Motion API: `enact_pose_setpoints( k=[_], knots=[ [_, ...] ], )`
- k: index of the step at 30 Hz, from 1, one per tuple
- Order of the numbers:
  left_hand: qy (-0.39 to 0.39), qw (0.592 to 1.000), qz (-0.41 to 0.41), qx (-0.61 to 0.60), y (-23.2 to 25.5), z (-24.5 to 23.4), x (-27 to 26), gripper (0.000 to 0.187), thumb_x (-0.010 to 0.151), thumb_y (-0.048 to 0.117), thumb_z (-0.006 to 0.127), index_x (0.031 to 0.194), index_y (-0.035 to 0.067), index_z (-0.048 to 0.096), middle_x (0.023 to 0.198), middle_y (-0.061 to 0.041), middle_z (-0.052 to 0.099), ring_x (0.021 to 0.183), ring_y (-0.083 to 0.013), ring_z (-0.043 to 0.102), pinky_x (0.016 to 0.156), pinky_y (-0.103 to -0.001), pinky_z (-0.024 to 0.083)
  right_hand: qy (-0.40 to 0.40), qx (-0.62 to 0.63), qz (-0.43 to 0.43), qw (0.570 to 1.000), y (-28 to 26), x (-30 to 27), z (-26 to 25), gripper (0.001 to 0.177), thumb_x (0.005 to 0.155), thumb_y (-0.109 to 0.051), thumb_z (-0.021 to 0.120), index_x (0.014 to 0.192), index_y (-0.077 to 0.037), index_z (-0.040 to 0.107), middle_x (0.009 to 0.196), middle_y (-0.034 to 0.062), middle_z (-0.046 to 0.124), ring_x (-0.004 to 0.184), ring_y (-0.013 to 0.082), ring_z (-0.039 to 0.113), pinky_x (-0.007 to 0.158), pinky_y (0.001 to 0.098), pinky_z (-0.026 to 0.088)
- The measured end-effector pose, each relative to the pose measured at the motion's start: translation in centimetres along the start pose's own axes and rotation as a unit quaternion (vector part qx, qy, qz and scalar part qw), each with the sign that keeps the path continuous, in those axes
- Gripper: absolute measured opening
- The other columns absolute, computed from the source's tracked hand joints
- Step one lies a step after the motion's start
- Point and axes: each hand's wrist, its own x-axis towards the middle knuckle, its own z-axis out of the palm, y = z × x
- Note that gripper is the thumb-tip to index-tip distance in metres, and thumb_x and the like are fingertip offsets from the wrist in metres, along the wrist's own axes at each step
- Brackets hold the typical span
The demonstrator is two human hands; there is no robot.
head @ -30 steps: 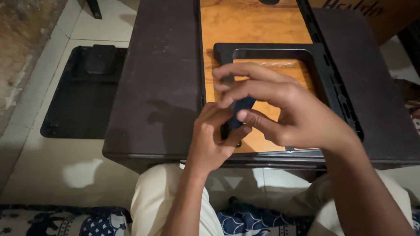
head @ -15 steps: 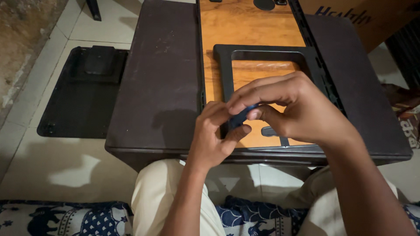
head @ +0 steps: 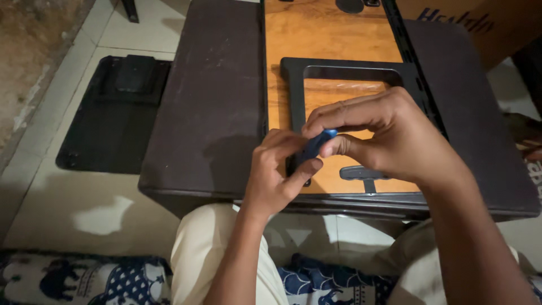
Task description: The person attaches black plastic legs to a wooden tabletop using a screwdriver. They position each leg, insert screws, and tighten them to secure the frame to the tabletop.
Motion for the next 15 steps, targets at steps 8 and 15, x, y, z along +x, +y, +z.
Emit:
enact_pose_setpoints(
  k=[8, 15],
  knots=[
    [-0.001, 1.000, -0.021, -0.004, -1.3, -0.4, -0.5, 0.047, 0.099, 0.048, 0.067, 0.106, 0.002, 0.074, 0.109, -0.010, 0.073, 0.109, -0.0279, 0.067, 0.095, -0.039, 0.052, -0.053, 0.068, -0.025, 0.996, -1.0, 1.1, -0.5, 0.032, 0.087, -0.001, 0.068, 0.118, -0.008, 0.071, 0.124, 0.0071, 0.072, 0.112, 0.0212, 0.072, 0.088, 0.0325, 0.062],
    [0.076, 0.980, -0.095, -0.157, -1.6, -1.8, -0.5, 0.060, 0.104, 0.054, 0.057, 0.120, -0.001, 0.073, 0.110, -0.006, 0.072, 0.105, -0.0136, 0.065, 0.093, -0.030, 0.048, -0.059, 0.001, -0.038, 0.998, -1.6, 1.3, -0.2, 0.027, 0.081, 0.003, 0.073, 0.107, -0.005, 0.077, 0.109, 0.0067, 0.080, 0.095, 0.0194, 0.080, 0.082, 0.0316, 0.061]
  ],
)
